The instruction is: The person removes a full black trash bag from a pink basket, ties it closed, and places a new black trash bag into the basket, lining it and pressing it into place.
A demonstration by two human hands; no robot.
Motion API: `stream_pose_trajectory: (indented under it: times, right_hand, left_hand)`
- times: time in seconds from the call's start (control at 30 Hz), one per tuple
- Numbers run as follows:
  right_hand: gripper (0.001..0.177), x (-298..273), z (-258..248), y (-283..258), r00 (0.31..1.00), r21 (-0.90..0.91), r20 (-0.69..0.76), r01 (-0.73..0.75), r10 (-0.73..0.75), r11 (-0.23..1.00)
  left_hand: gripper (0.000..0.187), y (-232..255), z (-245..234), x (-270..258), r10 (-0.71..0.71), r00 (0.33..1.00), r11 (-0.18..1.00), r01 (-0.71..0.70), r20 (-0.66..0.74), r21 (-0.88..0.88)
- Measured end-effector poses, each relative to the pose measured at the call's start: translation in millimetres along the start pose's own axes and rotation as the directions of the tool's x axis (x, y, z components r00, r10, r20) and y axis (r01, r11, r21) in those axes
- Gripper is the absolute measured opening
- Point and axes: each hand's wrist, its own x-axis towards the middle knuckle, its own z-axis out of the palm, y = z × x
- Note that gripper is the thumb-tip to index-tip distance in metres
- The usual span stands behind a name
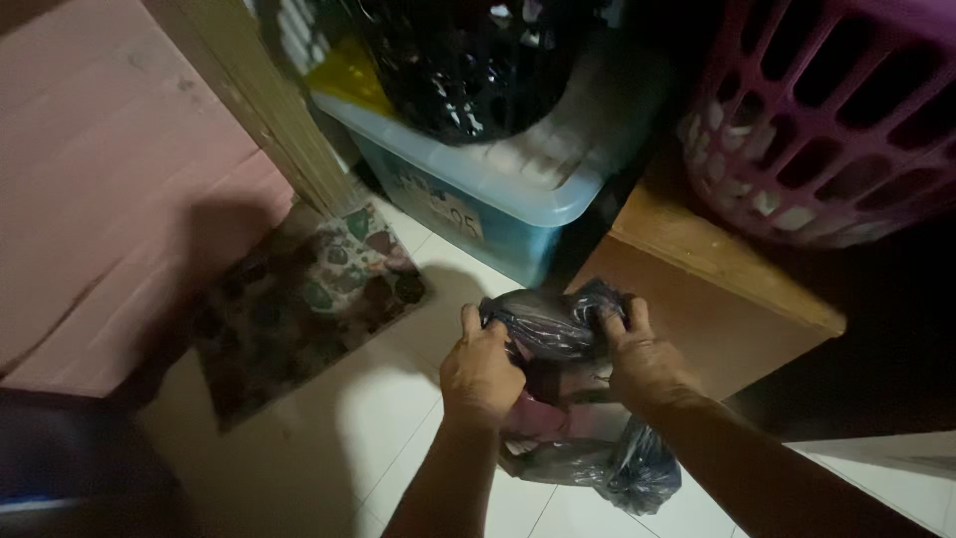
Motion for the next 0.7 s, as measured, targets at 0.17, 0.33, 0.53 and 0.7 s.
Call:
stream_pose_trajectory:
  times: [0.17, 0.33, 0.53, 0.7]
  right_hand:
    - [0.123, 35, 40, 13, 0.984, -0.105, -0.039, 0.169, -0.173, 0.98]
    - [0.107, 78, 93, 21, 0.997, -0.201, 0.016, 0.078, -0.076, 0.976]
    - [0.099, 122, 154, 31, 0.998, -0.185, 0.056, 0.024, -0.014, 0.982]
    - [0.087, 146, 185, 42, 0.998, -0.201, 0.037, -0.047, 0.056, 0.978]
  left_hand:
    - [0.039, -26, 32, 17, 0.001, 0.995, 0.999, -0.006, 0.101, 0.051]
    - [0.049, -68, 83, 33, -0.08, 0.985, 0.994, 0.067, 0.152, 0.088]
    - [0.036, -119, 148, 44, -0.053, 0.991, 0.991, 0.037, 0.126, 0.131]
    - [0.039, -151, 175, 55, 0.0, 0.998, 0.987, -0.01, 0.066, 0.162]
